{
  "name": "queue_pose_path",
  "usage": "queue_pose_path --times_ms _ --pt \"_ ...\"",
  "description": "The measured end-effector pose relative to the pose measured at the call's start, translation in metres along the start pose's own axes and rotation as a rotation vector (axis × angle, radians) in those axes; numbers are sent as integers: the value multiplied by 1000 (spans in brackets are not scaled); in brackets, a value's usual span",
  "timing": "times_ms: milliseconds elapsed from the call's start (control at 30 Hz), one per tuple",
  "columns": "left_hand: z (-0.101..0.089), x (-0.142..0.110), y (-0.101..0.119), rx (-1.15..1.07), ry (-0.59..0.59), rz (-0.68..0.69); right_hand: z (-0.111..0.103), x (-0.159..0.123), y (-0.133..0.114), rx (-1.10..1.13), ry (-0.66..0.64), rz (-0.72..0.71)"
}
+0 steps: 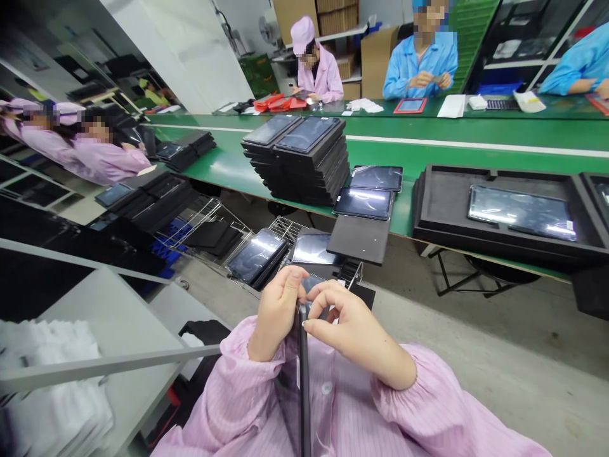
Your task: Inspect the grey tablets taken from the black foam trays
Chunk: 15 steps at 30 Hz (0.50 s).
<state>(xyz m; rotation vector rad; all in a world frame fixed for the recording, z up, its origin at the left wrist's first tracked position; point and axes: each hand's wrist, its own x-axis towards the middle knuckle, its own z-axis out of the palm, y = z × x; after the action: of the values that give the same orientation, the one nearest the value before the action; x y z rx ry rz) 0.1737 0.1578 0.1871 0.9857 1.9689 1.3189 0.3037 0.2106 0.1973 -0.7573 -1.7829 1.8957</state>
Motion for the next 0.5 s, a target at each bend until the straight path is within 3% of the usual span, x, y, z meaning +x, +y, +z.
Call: queue_pose_path --times_ms 233,500 --pt "0 2 -15 16 13 -64 10 8 22 369 -103 288" --pt "-18 -3 -55 88 166 -177 52 23 49 443 -171 464"
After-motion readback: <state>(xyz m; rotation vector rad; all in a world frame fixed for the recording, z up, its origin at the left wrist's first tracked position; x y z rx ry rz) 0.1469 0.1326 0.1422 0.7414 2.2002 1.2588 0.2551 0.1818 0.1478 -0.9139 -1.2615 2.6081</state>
